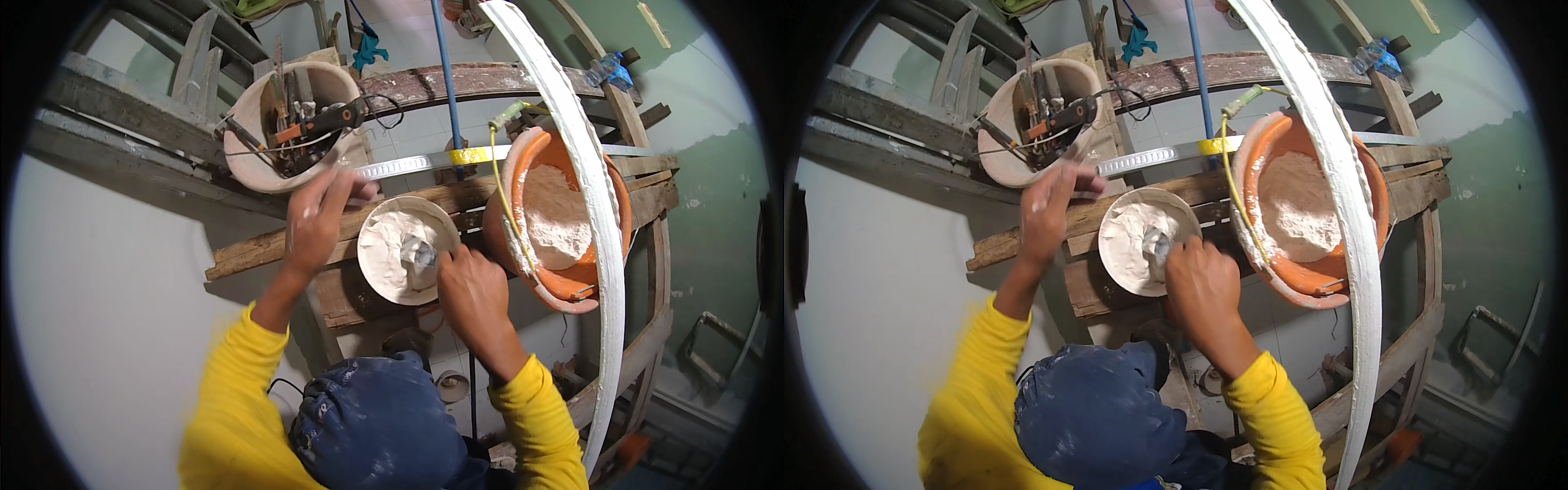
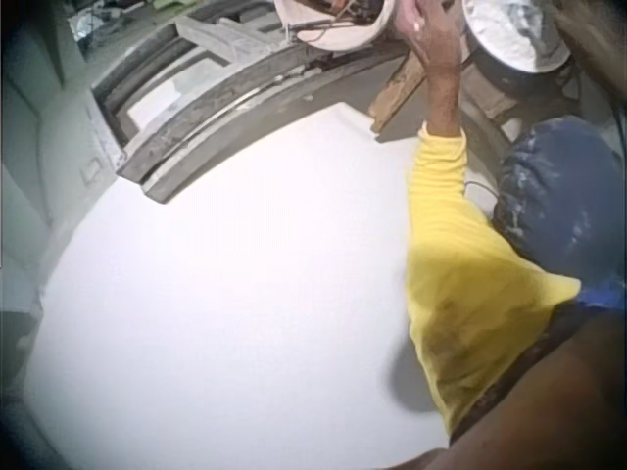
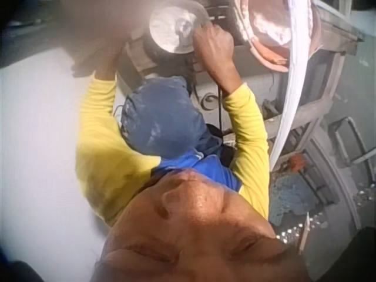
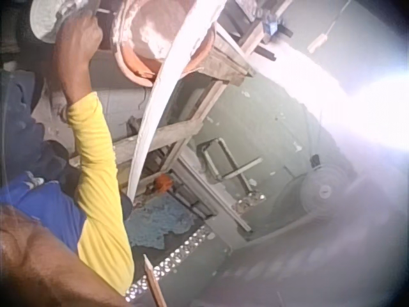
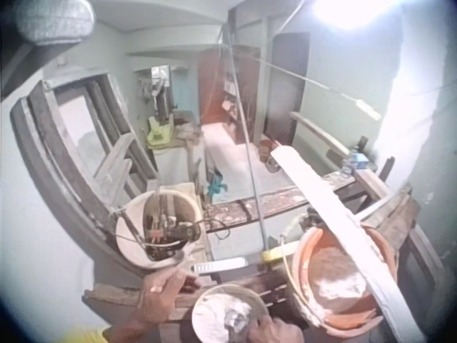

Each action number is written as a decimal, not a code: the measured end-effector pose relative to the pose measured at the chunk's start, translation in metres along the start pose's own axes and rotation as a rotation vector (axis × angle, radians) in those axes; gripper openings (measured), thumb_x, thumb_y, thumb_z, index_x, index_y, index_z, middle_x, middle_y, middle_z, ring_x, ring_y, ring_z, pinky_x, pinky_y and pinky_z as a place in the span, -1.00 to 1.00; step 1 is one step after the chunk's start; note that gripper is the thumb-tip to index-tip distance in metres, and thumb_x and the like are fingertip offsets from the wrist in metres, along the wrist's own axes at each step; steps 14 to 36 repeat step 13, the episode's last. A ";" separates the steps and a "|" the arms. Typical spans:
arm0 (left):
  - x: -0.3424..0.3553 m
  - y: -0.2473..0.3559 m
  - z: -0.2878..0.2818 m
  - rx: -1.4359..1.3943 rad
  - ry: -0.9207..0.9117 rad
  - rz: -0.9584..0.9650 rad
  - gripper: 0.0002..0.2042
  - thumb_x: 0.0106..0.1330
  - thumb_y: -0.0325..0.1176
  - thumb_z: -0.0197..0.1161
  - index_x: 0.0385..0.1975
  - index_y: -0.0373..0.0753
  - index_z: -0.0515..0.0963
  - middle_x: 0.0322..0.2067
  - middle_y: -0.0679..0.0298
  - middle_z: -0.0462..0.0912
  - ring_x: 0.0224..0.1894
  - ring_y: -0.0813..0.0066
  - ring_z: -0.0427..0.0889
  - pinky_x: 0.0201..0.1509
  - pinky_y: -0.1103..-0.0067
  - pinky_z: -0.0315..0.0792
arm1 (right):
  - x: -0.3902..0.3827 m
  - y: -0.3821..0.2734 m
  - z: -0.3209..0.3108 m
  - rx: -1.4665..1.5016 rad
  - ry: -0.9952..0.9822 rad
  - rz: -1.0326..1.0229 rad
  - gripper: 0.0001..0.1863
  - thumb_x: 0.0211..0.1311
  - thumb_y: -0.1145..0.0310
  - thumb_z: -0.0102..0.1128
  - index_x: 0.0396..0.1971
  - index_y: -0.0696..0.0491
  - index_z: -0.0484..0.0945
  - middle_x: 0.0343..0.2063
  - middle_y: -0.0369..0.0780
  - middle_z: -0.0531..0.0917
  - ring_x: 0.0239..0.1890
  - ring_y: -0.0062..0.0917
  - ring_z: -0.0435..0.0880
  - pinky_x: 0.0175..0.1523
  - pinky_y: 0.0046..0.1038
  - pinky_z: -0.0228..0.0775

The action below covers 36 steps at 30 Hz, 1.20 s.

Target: The person scoops white powder from a bucket into a bowl, mixes it with water using a trowel, and applies the resulting paste onto a long white strip. The person then smooths the paste along the strip's surface.

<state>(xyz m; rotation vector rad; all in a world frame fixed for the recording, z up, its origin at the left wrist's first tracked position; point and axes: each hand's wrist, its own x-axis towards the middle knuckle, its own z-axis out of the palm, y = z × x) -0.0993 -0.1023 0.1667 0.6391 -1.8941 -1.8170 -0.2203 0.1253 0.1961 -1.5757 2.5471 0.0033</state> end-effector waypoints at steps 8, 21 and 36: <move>-0.060 -0.074 -0.006 -0.217 0.083 -0.521 -0.17 0.67 0.36 -0.27 0.43 -0.38 0.41 0.09 0.06 0.75 0.12 0.40 0.68 0.28 0.44 0.50 | 0.050 -0.007 0.012 0.067 -0.054 -0.141 -0.93 0.06 0.44 0.37 -0.42 0.06 0.74 -0.35 -0.06 0.76 -0.27 -0.18 0.84 -0.20 -0.17 0.68; -0.055 -0.074 -0.012 -0.271 0.071 -0.577 -0.13 0.64 0.39 -0.27 0.48 -0.36 0.36 0.13 0.04 0.75 0.12 0.33 0.70 0.31 0.40 0.45 | 0.053 -0.010 0.019 0.176 -0.081 -0.067 -0.88 0.03 0.44 0.43 -0.38 0.07 0.74 -0.31 -0.06 0.77 -0.24 -0.13 0.84 -0.14 -0.15 0.70; -0.055 -0.074 -0.012 -0.271 0.071 -0.577 -0.13 0.64 0.39 -0.27 0.48 -0.36 0.36 0.13 0.04 0.75 0.12 0.33 0.70 0.31 0.40 0.45 | 0.053 -0.010 0.019 0.176 -0.081 -0.067 -0.88 0.03 0.44 0.43 -0.38 0.07 0.74 -0.31 -0.06 0.77 -0.24 -0.13 0.84 -0.14 -0.15 0.70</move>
